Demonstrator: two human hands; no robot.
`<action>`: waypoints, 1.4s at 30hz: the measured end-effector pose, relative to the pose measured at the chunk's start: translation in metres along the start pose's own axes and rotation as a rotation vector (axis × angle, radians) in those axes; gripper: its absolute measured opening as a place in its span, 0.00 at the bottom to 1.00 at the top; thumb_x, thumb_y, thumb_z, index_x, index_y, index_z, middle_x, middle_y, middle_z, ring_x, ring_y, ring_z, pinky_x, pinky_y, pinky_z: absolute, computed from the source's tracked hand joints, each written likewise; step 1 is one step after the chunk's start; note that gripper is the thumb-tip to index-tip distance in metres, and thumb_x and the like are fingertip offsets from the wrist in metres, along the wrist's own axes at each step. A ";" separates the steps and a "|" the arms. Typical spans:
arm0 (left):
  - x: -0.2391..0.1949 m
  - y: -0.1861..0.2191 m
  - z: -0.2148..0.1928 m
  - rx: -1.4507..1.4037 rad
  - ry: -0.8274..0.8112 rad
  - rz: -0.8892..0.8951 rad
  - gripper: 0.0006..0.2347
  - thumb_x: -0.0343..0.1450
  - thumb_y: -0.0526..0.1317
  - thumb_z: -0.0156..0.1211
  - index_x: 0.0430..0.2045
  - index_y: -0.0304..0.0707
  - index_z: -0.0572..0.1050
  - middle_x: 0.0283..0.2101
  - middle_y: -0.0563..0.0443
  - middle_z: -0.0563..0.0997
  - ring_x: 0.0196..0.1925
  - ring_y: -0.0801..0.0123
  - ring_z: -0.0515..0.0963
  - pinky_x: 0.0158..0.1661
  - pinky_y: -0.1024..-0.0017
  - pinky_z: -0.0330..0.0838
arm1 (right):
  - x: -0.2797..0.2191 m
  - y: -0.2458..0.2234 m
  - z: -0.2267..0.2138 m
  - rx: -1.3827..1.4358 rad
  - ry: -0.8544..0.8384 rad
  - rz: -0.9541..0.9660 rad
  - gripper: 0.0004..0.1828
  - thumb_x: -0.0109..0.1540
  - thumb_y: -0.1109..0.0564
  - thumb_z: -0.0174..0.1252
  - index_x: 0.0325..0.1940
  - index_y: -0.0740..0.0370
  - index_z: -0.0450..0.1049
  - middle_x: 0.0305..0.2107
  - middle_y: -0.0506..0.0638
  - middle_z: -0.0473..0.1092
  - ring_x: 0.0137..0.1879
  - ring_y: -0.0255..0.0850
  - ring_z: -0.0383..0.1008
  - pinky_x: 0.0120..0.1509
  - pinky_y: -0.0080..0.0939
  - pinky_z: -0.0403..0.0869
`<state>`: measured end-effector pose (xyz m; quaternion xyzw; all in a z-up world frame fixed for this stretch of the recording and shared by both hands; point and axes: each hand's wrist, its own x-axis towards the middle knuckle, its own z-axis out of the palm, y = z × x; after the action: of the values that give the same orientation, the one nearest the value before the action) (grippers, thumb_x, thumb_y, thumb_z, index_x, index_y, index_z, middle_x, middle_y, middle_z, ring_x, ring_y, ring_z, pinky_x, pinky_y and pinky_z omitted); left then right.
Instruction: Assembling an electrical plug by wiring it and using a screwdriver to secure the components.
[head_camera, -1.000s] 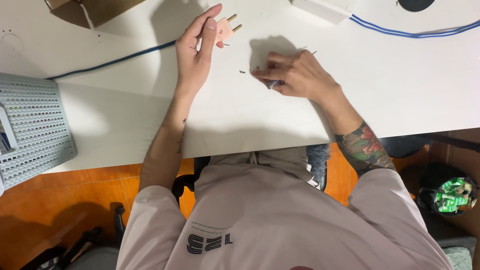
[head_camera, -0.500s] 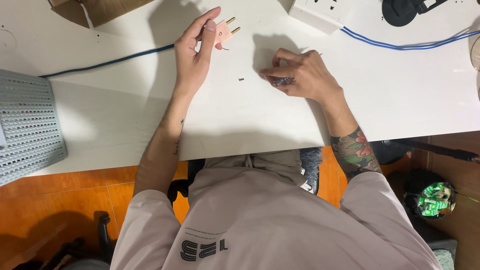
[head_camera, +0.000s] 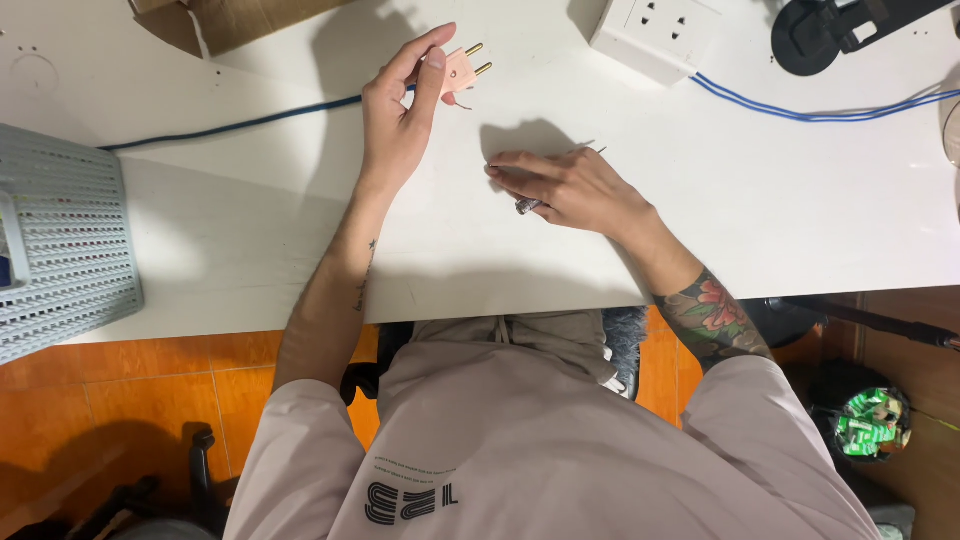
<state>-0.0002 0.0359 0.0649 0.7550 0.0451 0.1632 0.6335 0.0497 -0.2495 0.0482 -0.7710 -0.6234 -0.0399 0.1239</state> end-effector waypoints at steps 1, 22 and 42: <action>0.001 0.000 -0.002 0.002 0.002 0.005 0.18 0.87 0.52 0.52 0.66 0.46 0.81 0.39 0.57 0.80 0.42 0.71 0.84 0.50 0.77 0.79 | 0.006 0.002 -0.002 -0.004 0.004 -0.003 0.34 0.66 0.68 0.63 0.76 0.47 0.81 0.74 0.34 0.74 0.52 0.35 0.86 0.32 0.41 0.73; -0.010 -0.014 0.022 0.162 -0.393 0.341 0.08 0.86 0.41 0.60 0.59 0.49 0.80 0.24 0.60 0.86 0.28 0.72 0.79 0.43 0.75 0.72 | 0.011 0.028 0.001 0.139 0.342 0.156 0.24 0.73 0.35 0.71 0.62 0.52 0.87 0.52 0.45 0.76 0.25 0.44 0.79 0.34 0.44 0.78; -0.014 -0.024 0.024 0.770 -0.601 0.408 0.26 0.78 0.69 0.64 0.62 0.56 0.82 0.58 0.62 0.85 0.64 0.63 0.75 0.70 0.53 0.55 | -0.022 0.056 -0.054 0.075 0.144 0.398 0.19 0.76 0.43 0.75 0.66 0.54 0.90 0.56 0.54 0.87 0.44 0.49 0.86 0.43 0.47 0.79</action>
<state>-0.0032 0.0139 0.0353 0.9399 -0.2297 0.0314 0.2507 0.1045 -0.2946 0.0877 -0.8690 -0.4493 -0.0462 0.2020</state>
